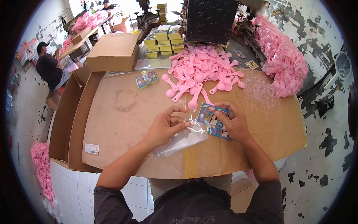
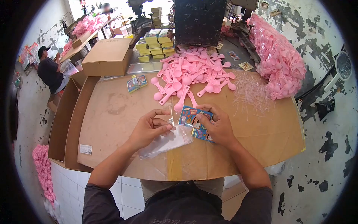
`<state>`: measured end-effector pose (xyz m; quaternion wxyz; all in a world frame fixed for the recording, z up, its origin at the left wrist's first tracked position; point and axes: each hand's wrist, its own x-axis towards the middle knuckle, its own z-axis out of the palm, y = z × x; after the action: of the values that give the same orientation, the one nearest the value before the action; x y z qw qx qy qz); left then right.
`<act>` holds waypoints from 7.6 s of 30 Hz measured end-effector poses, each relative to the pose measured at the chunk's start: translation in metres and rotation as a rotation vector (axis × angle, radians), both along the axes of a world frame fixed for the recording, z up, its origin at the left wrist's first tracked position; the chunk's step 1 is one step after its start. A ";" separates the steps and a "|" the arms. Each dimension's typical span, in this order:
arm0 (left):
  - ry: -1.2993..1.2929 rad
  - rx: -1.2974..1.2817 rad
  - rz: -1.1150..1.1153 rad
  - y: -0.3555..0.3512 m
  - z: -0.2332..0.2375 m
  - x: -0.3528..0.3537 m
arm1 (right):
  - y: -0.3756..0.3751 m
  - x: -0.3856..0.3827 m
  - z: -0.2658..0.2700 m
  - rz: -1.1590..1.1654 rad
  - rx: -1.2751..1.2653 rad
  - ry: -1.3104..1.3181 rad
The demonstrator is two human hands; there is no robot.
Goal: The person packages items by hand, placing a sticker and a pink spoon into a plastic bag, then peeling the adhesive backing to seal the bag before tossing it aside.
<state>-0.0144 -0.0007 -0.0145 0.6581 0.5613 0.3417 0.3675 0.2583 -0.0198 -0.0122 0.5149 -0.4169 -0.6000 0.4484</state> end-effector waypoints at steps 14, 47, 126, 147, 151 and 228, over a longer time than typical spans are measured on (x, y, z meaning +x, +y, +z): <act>0.232 0.265 -0.093 -0.018 0.005 0.009 | -0.011 -0.019 0.004 0.104 0.074 -0.205; 0.012 0.088 0.070 -0.017 0.011 0.003 | 0.016 -0.025 0.064 0.029 0.224 0.076; 0.006 0.589 -0.128 -0.030 0.029 -0.003 | -0.016 -0.040 0.140 0.168 0.656 -0.831; 0.202 0.674 0.232 -0.036 0.026 0.008 | -0.010 -0.072 0.095 -0.159 1.147 -1.016; 0.411 0.802 0.221 -0.040 0.030 0.008 | -0.003 -0.076 0.083 -0.214 1.245 -1.201; -0.113 0.225 0.107 -0.017 0.022 0.003 | 0.001 -0.021 0.038 0.429 -0.075 -0.128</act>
<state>-0.0113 -0.0178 0.0075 0.5886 0.5909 0.2900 0.4693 0.2377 -0.0186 0.0260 0.3525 -0.3262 -0.6894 0.5422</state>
